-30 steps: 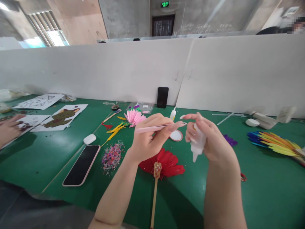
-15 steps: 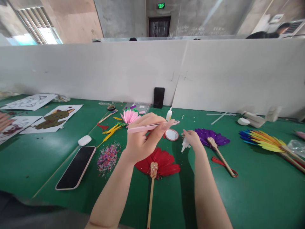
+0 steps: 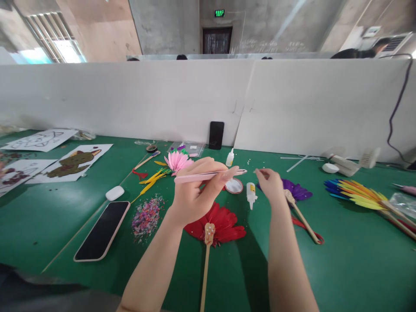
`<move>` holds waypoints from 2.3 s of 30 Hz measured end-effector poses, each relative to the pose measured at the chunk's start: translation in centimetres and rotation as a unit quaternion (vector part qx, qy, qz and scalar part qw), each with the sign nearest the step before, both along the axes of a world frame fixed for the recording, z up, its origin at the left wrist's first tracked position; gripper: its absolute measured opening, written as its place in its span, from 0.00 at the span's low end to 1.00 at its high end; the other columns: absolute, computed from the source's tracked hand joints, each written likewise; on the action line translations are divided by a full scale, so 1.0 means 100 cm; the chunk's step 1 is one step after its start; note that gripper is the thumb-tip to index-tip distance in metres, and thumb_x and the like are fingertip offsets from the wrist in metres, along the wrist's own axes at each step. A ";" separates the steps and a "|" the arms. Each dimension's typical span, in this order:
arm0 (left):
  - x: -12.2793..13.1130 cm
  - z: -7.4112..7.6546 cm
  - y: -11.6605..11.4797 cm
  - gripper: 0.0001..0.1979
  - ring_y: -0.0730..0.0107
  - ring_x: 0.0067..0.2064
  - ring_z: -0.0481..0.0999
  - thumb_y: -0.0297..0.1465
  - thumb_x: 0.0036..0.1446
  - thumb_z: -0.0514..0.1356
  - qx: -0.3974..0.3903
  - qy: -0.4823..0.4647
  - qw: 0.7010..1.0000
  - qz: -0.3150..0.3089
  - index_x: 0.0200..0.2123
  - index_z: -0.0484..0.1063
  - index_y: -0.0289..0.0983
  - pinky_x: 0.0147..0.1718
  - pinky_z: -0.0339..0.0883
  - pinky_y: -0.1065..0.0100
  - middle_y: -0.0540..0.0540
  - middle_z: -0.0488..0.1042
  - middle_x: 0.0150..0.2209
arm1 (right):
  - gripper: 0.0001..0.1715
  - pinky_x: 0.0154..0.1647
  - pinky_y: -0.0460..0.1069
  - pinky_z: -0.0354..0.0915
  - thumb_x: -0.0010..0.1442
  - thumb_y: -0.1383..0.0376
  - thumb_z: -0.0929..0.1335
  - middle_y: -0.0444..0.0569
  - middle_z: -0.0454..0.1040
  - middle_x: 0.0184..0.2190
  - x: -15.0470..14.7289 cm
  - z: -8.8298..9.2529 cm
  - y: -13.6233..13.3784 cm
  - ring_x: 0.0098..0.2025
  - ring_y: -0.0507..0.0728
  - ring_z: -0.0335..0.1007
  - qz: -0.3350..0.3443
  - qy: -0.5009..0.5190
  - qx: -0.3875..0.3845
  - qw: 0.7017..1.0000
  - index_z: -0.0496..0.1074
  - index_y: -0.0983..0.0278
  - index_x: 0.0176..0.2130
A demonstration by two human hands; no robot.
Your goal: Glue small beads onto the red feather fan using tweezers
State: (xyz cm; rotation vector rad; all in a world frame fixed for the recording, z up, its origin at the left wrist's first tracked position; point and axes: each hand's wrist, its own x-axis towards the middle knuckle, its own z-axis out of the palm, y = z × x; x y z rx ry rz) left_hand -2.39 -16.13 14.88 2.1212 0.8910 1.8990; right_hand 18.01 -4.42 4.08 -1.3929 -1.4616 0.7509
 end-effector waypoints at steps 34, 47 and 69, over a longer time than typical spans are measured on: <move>0.006 0.007 -0.007 0.17 0.85 0.12 0.48 0.39 0.58 0.58 -0.322 -0.248 0.896 -0.181 0.20 0.69 0.36 0.10 0.38 0.73 0.57 0.53 0.11 | 0.10 0.29 0.51 0.73 0.55 0.70 0.71 0.41 0.80 0.30 -0.063 0.111 -0.127 0.28 0.54 0.75 0.058 0.074 0.289 0.953 0.78 0.55 0.34; -0.006 -0.001 -0.008 0.06 0.80 0.19 0.62 0.32 0.58 0.59 -0.024 -0.069 0.997 -0.015 0.29 0.74 0.39 0.17 0.57 0.72 0.53 0.66 0.18 | 0.18 0.11 0.41 0.57 0.62 0.57 0.65 0.43 0.70 0.19 -0.048 0.112 -0.113 0.16 0.47 0.65 0.294 0.309 0.011 0.905 0.74 0.63 0.26; 0.003 0.004 -0.011 0.04 0.78 0.29 0.69 0.27 0.58 0.59 0.111 0.098 0.989 0.014 0.31 0.70 0.34 0.28 0.67 0.76 0.50 0.74 0.27 | 0.20 0.17 0.42 0.56 0.66 0.57 0.61 0.40 0.64 0.18 -0.040 0.114 -0.123 0.19 0.46 0.58 0.240 0.142 0.085 0.957 0.69 0.62 0.26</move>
